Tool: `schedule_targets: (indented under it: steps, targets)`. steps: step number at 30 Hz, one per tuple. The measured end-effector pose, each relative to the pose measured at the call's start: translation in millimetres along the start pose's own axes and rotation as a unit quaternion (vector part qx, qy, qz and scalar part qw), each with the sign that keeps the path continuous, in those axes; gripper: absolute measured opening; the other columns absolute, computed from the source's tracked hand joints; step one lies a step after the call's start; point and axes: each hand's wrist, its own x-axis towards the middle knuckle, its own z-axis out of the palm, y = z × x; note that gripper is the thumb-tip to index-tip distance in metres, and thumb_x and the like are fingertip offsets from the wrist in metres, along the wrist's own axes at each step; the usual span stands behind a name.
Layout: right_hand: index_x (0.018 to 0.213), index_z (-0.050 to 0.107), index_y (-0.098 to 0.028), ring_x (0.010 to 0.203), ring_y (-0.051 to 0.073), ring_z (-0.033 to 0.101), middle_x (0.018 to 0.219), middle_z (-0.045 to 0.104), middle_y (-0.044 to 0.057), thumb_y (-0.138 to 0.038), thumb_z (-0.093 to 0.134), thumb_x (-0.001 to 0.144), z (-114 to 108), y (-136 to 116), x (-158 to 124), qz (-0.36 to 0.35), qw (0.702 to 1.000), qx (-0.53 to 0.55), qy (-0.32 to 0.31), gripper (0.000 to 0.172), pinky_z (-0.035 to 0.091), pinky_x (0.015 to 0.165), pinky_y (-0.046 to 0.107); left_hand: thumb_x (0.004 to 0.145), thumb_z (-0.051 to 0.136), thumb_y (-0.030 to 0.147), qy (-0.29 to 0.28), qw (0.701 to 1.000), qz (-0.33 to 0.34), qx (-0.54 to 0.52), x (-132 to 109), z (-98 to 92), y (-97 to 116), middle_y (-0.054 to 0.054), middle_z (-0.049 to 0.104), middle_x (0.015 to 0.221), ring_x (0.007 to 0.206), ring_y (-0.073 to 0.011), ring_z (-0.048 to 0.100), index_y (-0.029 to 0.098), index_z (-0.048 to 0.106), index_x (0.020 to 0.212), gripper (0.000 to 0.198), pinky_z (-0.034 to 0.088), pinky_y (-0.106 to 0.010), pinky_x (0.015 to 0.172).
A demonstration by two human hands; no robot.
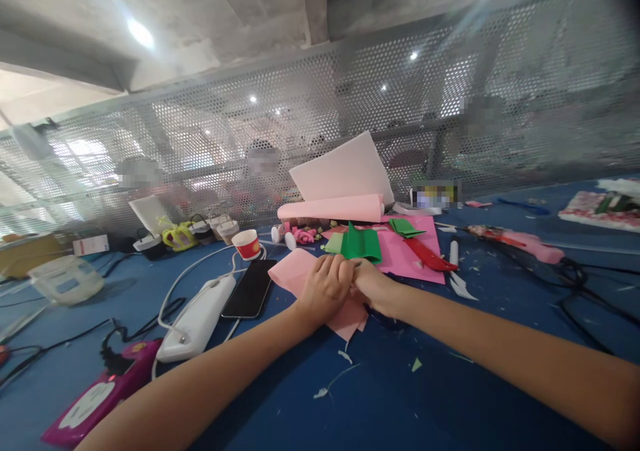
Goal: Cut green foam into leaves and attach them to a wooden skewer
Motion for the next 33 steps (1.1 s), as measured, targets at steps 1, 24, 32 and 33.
schedule_targets:
  steps: [1,24,32,33]
  targets:
    - [0.054,0.043,-0.02,0.047,0.01,0.038,0.045,0.041,-0.008,-0.008,0.057,0.054,-2.5,-4.6,0.8,-0.017,0.998,-0.048,0.031,0.018,0.032,0.049,0.024,0.092,0.034,0.01,0.004,1.0,-0.003,-0.012,-0.1,0.1,-0.4,-0.006,0.057,0.073,0.067,-0.0191,0.054,0.014,0.049,0.084,0.018,0.047,-0.032,0.068]
    - [0.106,0.039,-0.016,0.091,0.025,0.052,0.106,0.044,0.015,0.001,0.041,0.059,-29.6,-16.0,0.1,-0.439,0.637,-0.611,0.17,0.05,0.051,0.072,0.038,0.094,0.039,0.019,-0.04,0.977,-0.06,-0.2,-5.1,12.0,-0.3,-0.007,0.06,0.082,0.083,-0.0214,0.053,0.015,0.054,0.092,0.015,0.047,-0.037,0.078]
    - [0.111,0.047,-0.01,0.106,0.029,0.051,0.114,0.048,0.021,0.0,0.037,0.079,-24.7,-17.3,-0.6,-0.473,0.575,-0.646,0.168,0.035,0.049,0.085,0.042,0.093,0.042,0.022,-0.12,0.957,-0.065,-0.256,-4.6,16.8,-2.7,-0.01,0.055,0.092,0.089,-0.0235,0.046,0.014,0.056,0.091,0.016,0.045,-0.037,0.08]
    - [0.111,0.047,-0.01,0.107,0.029,0.051,0.115,0.049,0.022,-0.001,0.037,0.081,-24.4,-17.4,-0.5,-0.475,0.575,-0.644,0.169,0.033,0.048,0.086,0.043,0.093,0.042,0.022,-0.125,0.954,-0.068,-0.263,-4.7,16.7,-2.9,-0.01,0.055,0.093,0.089,-0.0234,0.046,0.014,0.056,0.091,0.016,0.045,-0.036,0.08]
